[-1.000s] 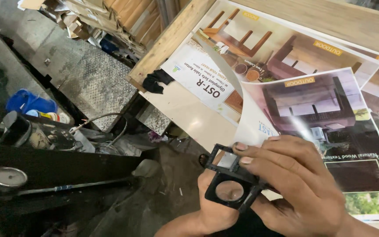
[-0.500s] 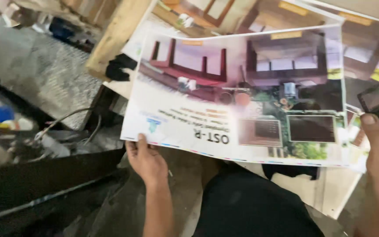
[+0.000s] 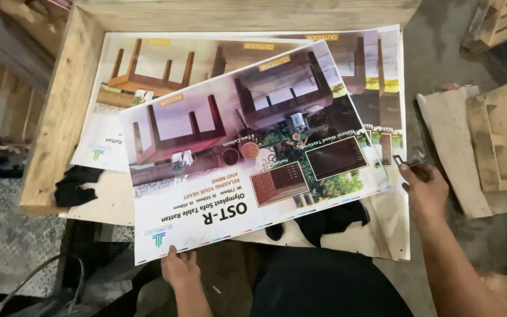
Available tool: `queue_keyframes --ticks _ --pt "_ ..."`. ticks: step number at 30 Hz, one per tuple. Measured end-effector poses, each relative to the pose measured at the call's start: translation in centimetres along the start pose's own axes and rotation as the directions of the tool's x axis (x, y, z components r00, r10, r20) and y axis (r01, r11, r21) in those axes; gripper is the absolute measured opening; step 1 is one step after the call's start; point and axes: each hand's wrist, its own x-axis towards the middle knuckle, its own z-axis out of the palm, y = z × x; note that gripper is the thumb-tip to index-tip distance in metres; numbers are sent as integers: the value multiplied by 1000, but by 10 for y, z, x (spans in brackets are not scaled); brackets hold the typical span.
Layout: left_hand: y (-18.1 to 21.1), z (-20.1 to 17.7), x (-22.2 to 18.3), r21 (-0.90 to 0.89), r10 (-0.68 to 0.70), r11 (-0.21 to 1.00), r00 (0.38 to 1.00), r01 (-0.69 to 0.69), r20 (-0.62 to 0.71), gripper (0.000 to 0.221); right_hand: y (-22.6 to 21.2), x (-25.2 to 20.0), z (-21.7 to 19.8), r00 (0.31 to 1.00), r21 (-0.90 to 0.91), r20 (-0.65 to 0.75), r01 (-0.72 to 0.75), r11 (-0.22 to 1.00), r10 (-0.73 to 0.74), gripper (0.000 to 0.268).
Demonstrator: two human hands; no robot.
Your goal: Inspecting printed posters for quality using a magnifying loupe tool.
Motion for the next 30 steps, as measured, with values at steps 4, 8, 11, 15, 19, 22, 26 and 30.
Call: queue_keyframes --ticks 4,8,11,15,19,22,26,30 --pt "-25 -12 16 45 -74 996 997 74 4 55 5 -6 -2 980 57 22 -200 978 199 34" --pt "-17 -3 13 39 -51 998 995 48 83 63 26 2 -3 979 95 59 -199 975 194 33" --pt "-14 11 12 61 -58 997 982 48 181 66 26 3 3 979 91 65 -197 976 191 30" --pt "-17 28 12 92 -92 993 961 69 262 68 15 -5 7 980 162 114 -180 970 163 28" --pt "-26 44 24 58 -89 995 955 75 283 67 18 -5 10 980 146 125 -173 974 156 26" --pt "-27 52 28 32 -67 998 944 60 324 65 11 -10 12 977 181 145 -183 966 158 26" --pt "-20 59 31 69 -98 995 911 77 399 59 10 -13 12 975 245 165 -186 951 149 27" --pt "-20 71 19 166 -180 979 880 117 440 54 9 -12 11 970 284 188 -202 937 153 27"
